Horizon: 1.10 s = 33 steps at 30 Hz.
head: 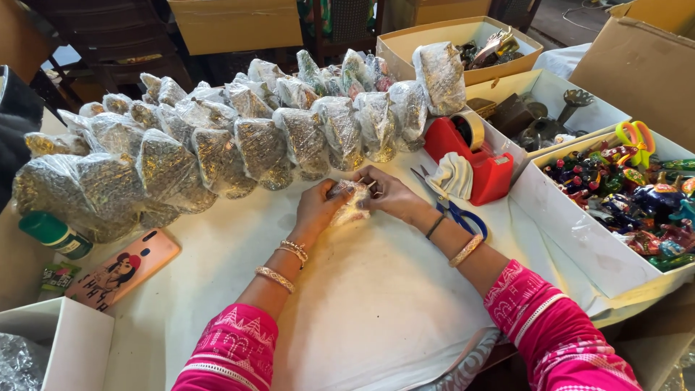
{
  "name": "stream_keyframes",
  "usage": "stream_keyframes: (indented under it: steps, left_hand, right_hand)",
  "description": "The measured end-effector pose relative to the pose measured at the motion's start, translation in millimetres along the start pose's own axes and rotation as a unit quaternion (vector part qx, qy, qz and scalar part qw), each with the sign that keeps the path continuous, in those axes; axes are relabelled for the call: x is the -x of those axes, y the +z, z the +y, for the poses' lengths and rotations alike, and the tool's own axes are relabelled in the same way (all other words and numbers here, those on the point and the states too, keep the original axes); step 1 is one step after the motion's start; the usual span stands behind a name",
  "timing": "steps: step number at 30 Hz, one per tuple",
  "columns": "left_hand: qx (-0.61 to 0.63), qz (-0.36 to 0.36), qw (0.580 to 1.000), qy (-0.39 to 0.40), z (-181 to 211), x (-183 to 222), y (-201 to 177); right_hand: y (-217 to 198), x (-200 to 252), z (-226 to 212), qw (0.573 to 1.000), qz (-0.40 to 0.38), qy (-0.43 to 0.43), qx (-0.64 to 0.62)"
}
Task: The person cuts a sheet of bubble wrap using scissors and then wraps a small, colorful decorative figurine in it. They fold the bubble wrap around the item and secure it on a table covered with other wrapped packages.
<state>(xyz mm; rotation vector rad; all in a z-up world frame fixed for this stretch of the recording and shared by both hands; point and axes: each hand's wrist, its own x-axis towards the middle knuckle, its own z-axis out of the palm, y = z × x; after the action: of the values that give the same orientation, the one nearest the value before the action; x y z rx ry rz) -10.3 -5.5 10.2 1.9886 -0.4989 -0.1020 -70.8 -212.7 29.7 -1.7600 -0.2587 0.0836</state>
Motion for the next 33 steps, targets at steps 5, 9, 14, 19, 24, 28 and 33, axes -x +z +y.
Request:
stream_keyframes:
  steps: [5,9,14,19,24,28,33]
  left_hand:
    - [-0.085,0.035,0.996,-0.013,21,10,-3]
    - [-0.001,0.009,0.999,-0.050,-6,-7,-10]
    - [0.232,-0.039,0.964,-0.122,-46,-30,-15]
    - [0.361,-0.072,0.885,-0.283,1,-15,-39]
    - [0.411,-0.178,0.891,-0.075,-20,-24,-54]
    - [0.341,-0.122,0.932,-0.015,-1,-13,-48]
    - [0.356,-0.171,0.918,0.048,24,2,-35]
  right_hand:
    - [5,1,-6,0.999,0.029,-0.038,0.015]
    - [18,15,-56,0.976,0.075,0.000,0.203]
    - [28,28,-70,0.884,0.029,-0.240,0.401]
    - [26,24,-52,0.839,0.062,-0.229,0.490]
    - [11,6,-26,0.950,0.134,-0.164,0.227]
    - [5,-3,1,0.974,0.050,-0.115,-0.186]
    - [12,-2,7,0.937,0.029,-0.063,-0.342]
